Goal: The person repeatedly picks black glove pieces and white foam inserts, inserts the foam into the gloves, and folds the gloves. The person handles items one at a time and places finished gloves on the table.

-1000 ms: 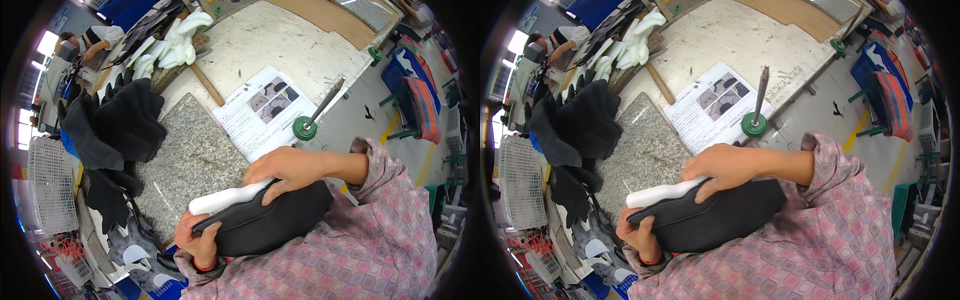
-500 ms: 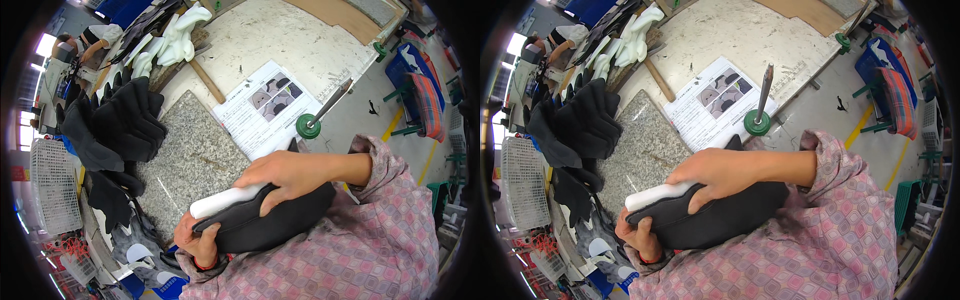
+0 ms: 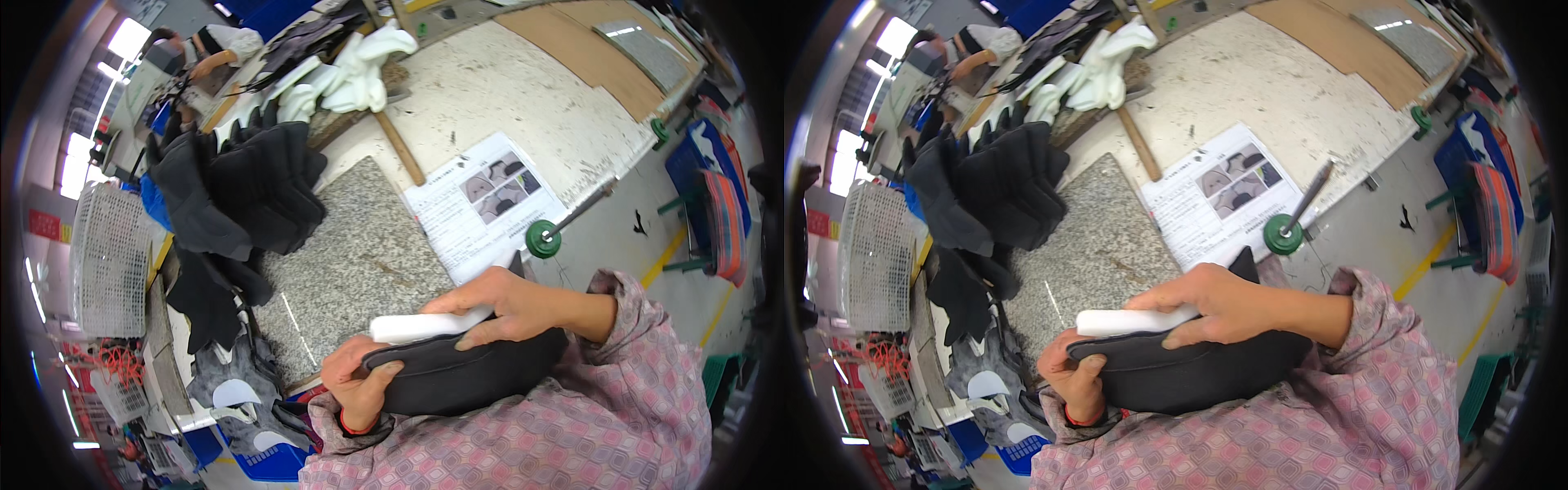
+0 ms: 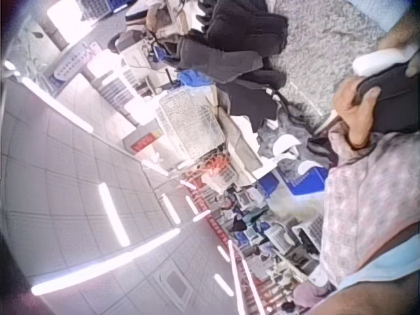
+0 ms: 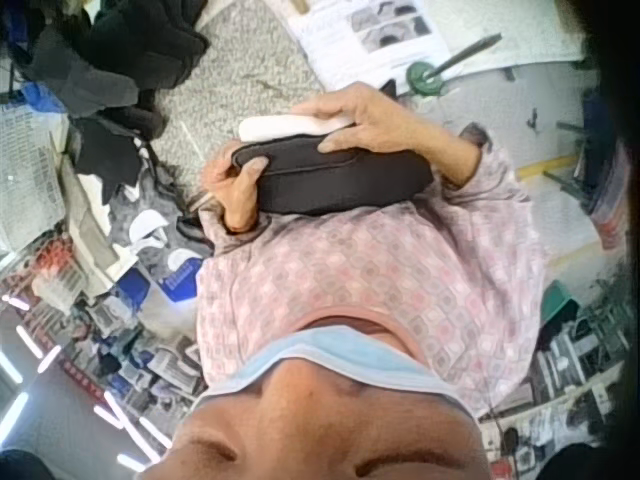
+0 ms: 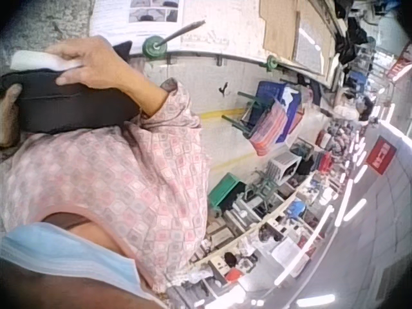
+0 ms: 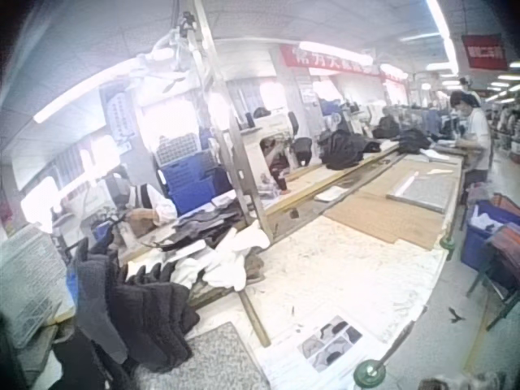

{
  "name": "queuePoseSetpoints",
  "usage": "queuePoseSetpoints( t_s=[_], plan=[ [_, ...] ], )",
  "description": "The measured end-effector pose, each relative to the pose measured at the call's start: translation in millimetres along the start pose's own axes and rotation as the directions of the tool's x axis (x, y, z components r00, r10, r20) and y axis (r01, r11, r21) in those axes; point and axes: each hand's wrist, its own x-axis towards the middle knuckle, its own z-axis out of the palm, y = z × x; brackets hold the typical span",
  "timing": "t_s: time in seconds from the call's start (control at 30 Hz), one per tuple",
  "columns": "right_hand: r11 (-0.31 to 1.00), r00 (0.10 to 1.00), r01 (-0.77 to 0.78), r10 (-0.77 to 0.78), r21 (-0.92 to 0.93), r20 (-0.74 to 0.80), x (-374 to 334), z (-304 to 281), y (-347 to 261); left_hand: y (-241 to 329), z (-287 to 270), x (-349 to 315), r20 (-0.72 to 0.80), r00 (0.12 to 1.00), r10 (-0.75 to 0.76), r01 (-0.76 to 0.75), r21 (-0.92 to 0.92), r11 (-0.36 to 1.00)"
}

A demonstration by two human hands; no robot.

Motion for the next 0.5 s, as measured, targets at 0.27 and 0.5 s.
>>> queuePoseSetpoints(
  t_s=[0.27, 0.5],
  plan=[
    [0.997, 0.998, 0.040, -0.036, -0.065, 0.055, -1.8, 0.5, -12.6, 8.2, -6.8, 8.8, 0.113, 0.994, 0.010, -0.031, 0.186, 0.982],
    [0.997, 0.998, -0.009, 0.015, -0.080, 0.069, 15.2, 7.7, -21.8, 19.6, -24.4, 18.7, 0.235, 0.907, -0.349, 0.398, -0.213, 0.892]
  ],
)
